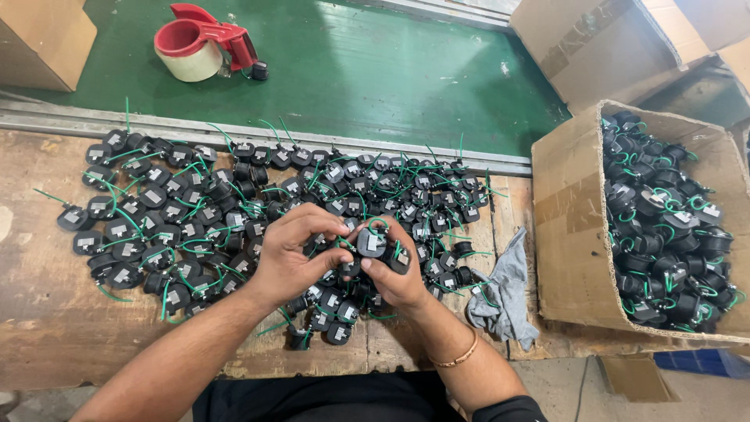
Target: The person picks up black plug-shaped components with green wires from the workbench, twists and folds the wire against each unit by hand, and places the finished units into a cardboard box beside the bench, working through the pile one unit at a time.
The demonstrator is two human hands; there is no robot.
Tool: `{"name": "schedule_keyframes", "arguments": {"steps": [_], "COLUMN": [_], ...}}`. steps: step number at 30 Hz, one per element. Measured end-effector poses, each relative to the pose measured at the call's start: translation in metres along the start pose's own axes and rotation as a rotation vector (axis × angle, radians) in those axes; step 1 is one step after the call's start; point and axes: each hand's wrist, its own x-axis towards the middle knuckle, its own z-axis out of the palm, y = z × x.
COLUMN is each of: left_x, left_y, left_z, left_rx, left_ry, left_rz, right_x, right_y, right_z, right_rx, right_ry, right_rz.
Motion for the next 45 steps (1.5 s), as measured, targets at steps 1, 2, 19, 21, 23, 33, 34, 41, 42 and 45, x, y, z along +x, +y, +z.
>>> {"name": "schedule_keyframes", "arguments": {"steps": [1, 2, 19, 21, 23, 33, 34, 41, 42, 45], "left_x": [0.000, 0.000, -0.014, -0.014, -0.013, -0.006, -0.002, 0.008, 0.010, 0.012], "left_y": [0.000, -0.001, -0.013, -0.014, -0.016, -0.009, -0.009, -0.007, -0.007, -0.005], "left_z": [0.001, 0.001, 0.011, 0.011, 0.011, -0.009, -0.011, -0.016, -0.016, -0.017], "left_rx": [-0.011, -0.022, -0.067, -0.060, 0.005, 0.121, 0.169, 0.502, 0.547, 0.608], "left_ry": [-0.005, -0.010, 0.078, 0.055, 0.009, 0.038, 0.052, 0.091, 0.087, 0.037], "left_rz": [0.011, 0.021, -0.091, -0.059, -0.024, 0.086, 0.133, 0.166, 0.158, 0.155], "right_x": [-0.001, -0.001, 0.004, 0.005, 0.007, 0.016, 0.018, -0.003, -0.012, -0.036], "right_y": [-0.001, -0.002, -0.006, -0.008, -0.012, -0.036, -0.042, -0.098, -0.105, -0.130], "right_z": [-0.001, -0.001, -0.004, -0.005, -0.007, -0.024, -0.027, -0.036, -0.035, -0.032], "right_rx": [-0.008, -0.015, -0.358, -0.371, -0.410, -0.002, 0.099, 0.218, 0.182, 0.086], "right_ry": [-0.011, -0.021, -0.044, -0.058, -0.070, 0.066, 0.052, 0.290, 0.297, 0.298], "right_rz": [-0.001, -0.002, -0.213, -0.216, -0.210, -0.287, -0.289, -0.294, -0.308, -0.359]}}
